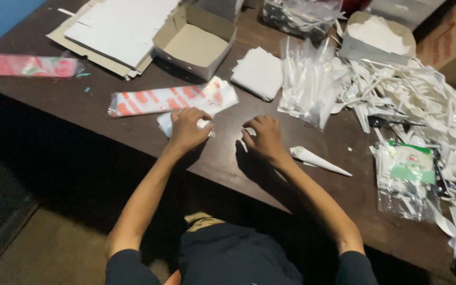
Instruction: The person places a plastic spoon into a clear plastic bag and then folds a white paper napkin around a plastic spoon.
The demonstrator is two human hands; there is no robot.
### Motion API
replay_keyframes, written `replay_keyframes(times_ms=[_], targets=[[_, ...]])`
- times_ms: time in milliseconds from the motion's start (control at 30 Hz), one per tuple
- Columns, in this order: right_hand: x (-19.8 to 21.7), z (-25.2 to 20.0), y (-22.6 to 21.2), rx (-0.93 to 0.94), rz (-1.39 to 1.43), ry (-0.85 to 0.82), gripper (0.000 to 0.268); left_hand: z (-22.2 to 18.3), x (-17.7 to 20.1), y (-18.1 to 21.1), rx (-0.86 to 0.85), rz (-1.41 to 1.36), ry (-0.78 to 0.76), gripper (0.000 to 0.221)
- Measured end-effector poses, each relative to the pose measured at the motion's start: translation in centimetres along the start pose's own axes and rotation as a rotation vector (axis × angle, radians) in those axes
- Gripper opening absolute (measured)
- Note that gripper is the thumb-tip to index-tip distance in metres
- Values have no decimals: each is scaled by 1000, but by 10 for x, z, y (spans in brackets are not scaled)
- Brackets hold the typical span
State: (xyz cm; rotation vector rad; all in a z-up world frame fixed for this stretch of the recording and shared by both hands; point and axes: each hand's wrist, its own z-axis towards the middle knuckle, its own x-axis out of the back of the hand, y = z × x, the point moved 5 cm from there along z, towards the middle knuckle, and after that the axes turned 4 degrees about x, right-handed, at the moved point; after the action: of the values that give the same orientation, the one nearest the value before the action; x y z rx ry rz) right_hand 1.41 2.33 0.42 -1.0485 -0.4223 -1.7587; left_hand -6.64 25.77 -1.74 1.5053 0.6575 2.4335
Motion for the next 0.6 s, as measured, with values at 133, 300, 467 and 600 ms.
replay_keyframes(times_ms=[133, 300, 467, 600], targets=[[-61, 31, -39, 93, 9, -9, 22, -42, 51, -41, 8, 58, 57, 31], [-120, 54, -79, 107, -79, -204, 35, -67, 50, -69, 42, 195, 11, 28], [-121, 62, -90, 115, -83, -219, 29, -67, 54, -73, 27, 150, 130, 12], [-136, 58, -73, 121, -64, -238, 46, -61, 54, -67, 23, -33, 212, 11]])
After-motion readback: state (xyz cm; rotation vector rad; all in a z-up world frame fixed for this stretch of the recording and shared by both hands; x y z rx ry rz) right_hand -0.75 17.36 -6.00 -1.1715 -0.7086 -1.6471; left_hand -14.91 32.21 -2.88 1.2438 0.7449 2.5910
